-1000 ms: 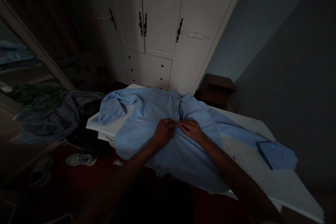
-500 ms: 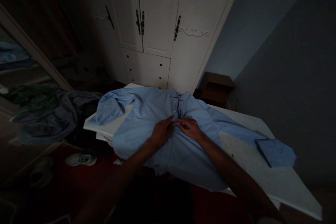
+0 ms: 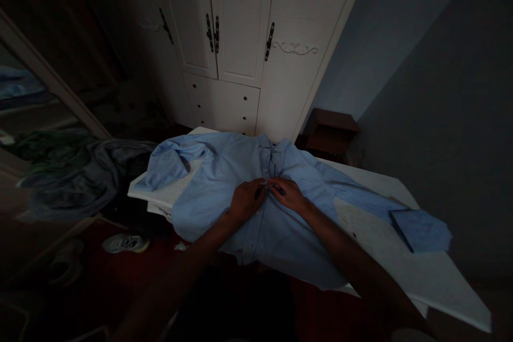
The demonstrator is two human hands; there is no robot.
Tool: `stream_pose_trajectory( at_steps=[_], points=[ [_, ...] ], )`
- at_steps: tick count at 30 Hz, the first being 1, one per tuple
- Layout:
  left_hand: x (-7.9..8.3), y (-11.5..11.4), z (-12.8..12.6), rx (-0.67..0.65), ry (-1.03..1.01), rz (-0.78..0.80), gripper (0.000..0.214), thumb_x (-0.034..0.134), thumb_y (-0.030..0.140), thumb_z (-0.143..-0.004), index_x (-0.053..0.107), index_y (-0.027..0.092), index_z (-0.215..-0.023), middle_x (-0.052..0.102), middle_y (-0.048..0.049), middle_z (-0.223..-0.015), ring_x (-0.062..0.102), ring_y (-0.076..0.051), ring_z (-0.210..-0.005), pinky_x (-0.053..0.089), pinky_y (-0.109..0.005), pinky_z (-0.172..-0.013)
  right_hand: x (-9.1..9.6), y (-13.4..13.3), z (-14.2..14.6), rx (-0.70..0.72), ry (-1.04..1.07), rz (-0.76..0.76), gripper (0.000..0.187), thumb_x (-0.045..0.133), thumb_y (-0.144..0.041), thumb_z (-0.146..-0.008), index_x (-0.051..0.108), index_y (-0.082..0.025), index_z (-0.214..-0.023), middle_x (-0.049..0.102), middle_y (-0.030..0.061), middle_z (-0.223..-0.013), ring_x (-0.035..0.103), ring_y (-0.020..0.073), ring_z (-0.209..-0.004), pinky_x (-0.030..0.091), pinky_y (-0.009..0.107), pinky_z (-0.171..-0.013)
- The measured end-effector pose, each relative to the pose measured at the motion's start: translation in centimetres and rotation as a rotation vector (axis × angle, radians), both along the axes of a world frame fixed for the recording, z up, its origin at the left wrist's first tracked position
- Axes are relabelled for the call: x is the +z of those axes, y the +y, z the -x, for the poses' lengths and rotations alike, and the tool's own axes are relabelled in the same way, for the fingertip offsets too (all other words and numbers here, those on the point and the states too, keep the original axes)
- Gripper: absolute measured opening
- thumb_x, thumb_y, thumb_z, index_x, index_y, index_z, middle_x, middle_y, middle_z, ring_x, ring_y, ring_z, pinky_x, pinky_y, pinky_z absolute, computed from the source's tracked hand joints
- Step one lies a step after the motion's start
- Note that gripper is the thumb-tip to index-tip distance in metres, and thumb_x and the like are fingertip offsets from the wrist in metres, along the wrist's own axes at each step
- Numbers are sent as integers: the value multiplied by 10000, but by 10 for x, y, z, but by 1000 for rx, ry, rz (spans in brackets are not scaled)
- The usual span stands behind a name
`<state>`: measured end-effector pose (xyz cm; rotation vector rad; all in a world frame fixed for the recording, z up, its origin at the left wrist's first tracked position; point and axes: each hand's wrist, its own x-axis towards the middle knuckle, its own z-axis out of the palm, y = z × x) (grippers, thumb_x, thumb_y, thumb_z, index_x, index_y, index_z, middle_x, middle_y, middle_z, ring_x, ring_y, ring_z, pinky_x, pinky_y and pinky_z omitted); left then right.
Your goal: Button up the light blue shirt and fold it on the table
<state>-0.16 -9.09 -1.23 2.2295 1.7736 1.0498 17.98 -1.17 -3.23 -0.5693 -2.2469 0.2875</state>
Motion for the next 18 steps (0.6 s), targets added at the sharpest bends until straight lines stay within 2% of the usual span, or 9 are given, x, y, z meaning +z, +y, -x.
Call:
stream_pose_trajectory(
  at_steps=[5,8,11,13,15,18],
  points=[
    [-1,1,0,2,-15,-13,251,582,254,-888,590,188,-1130,734,-54,-954,671,-205,-879,511,-330,-812,3,-1,3,45,-25,12,254,496,-237,-940,593,-232,-1175,705,75,-992,675,192,-866,564,337,-780],
    [0,0,0,28,-63,7,261,586,270,-885,587,191,-1133,738,-48,-933,674,-204,-871,514,-336,-821,8,-2,4,19,7,15,238,509,-250,-933,588,-244,-1157,662,86,-1049,648,197,-914,561,355,-793],
    [1,1,0,40,-148,33,276,602,269,-871,582,200,-1138,744,-40,-913,684,-196,-873,517,-331,-831,17,-6,2,-15,102,42,161,552,-298,-909,633,-231,-1031,625,99,-1051,629,182,-842,564,327,-707],
    [2,1,1,33,-252,59,289,607,272,-865,575,208,-1145,746,-31,-896,693,-182,-848,527,-312,-805,25,-9,0,-43,180,92,142,581,-333,-888,659,-215,-897,631,85,-934,613,167,-743,547,305,-638],
    [2,3,3,29,-395,92,285,624,283,-850,577,211,-1121,748,-21,-865,702,-168,-801,537,-284,-748,32,-11,-1,-68,245,251,206,592,-382,-875,669,-200,-815,631,52,-780,579,141,-610,512,276,-547],
    [1,7,6,17,-586,128,269,665,296,-807,588,201,-1047,742,-12,-807,705,-160,-746,540,-257,-678,37,-11,0,-17,221,718,338,580,-489,-854,691,-172,-817,654,19,-675,481,81,-398,388,218,-366]
  ],
)
